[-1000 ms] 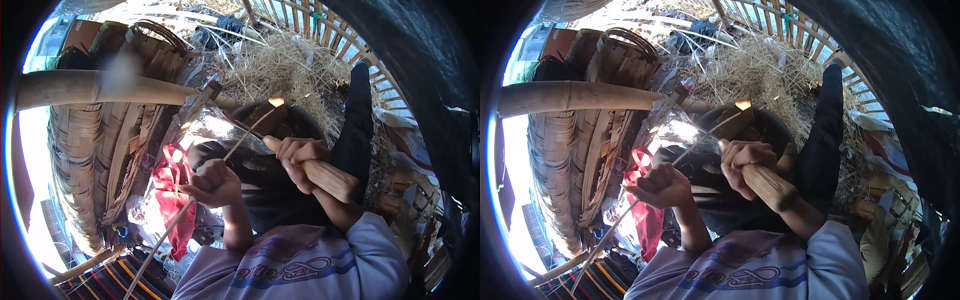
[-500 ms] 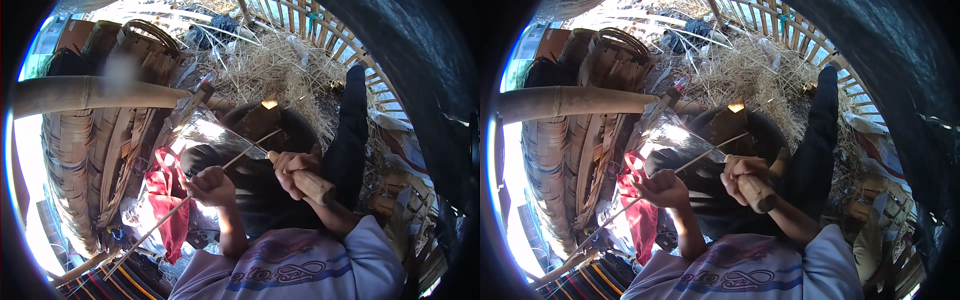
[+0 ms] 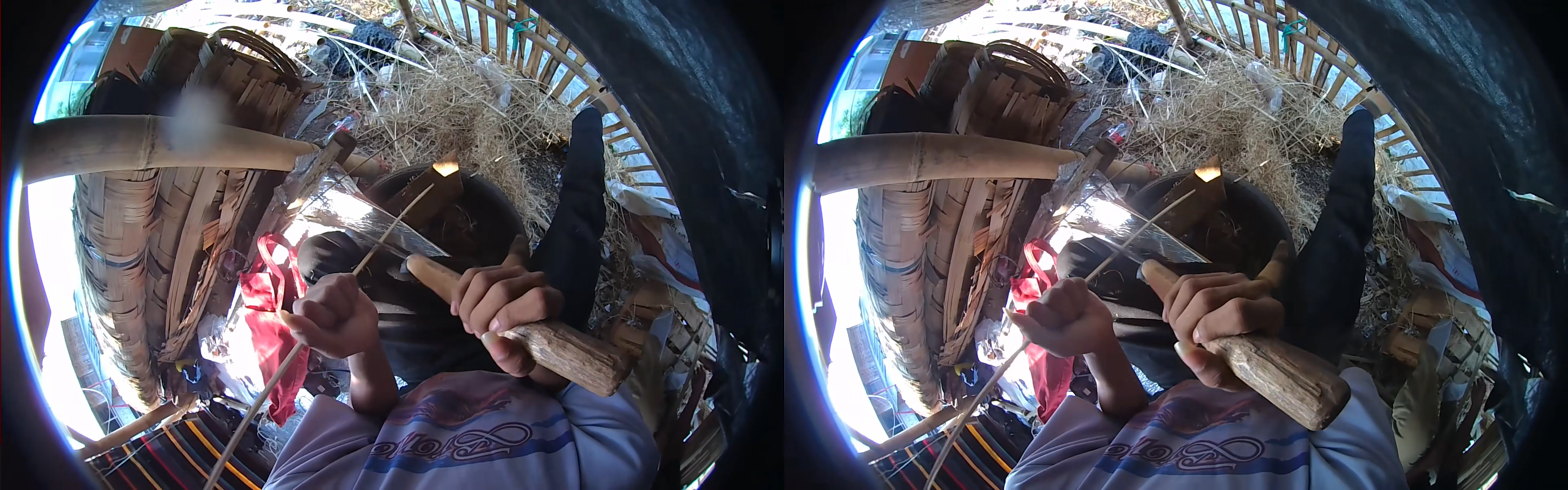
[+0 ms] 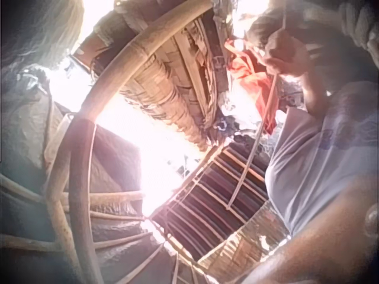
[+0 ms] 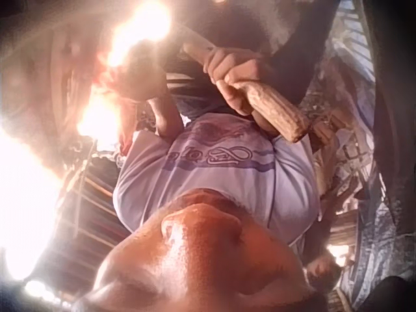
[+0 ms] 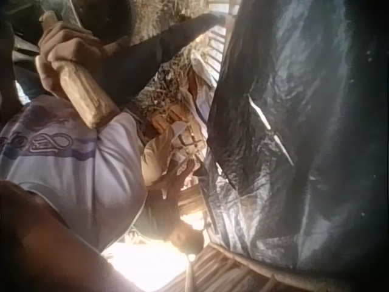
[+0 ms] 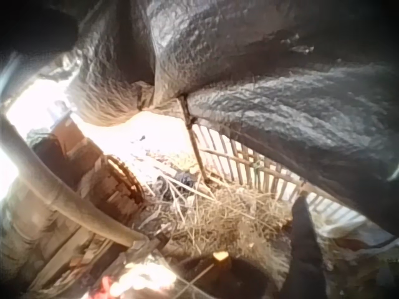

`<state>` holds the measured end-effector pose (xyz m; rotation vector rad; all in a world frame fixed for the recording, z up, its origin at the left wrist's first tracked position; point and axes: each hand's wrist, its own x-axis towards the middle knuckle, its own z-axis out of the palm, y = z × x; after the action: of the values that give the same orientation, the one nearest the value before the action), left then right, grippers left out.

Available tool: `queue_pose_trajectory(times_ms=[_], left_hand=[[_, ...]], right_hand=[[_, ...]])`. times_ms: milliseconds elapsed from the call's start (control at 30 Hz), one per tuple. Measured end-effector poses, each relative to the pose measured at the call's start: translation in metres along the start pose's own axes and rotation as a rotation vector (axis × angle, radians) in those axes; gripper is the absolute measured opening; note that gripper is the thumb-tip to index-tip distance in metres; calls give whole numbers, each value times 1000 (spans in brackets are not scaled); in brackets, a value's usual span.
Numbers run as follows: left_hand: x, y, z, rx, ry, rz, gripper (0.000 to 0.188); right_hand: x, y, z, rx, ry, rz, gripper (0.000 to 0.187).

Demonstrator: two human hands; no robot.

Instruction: The person shaves a thin wooden stick along its length using a knife.

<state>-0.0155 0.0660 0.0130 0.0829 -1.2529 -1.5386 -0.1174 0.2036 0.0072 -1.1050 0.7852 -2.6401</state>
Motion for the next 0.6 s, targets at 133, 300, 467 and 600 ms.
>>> queue_pose_trajectory(times_ms=[133,300,467,600], left_hand=[[0,-1,-5,-43,2,-4,51],[9,0,-5,-63,51,-35,52],[8,6,-3,8,47,-25,52],[5,-5,-8,5,111,-16,52]], right_hand=[[-5,4,2,-74,-16,5,19],[-35,43,-30,-188,95,220,17],[-7,22,-2,-64,-46,9,19],[-45,75,-49,-200,123,300,17]])
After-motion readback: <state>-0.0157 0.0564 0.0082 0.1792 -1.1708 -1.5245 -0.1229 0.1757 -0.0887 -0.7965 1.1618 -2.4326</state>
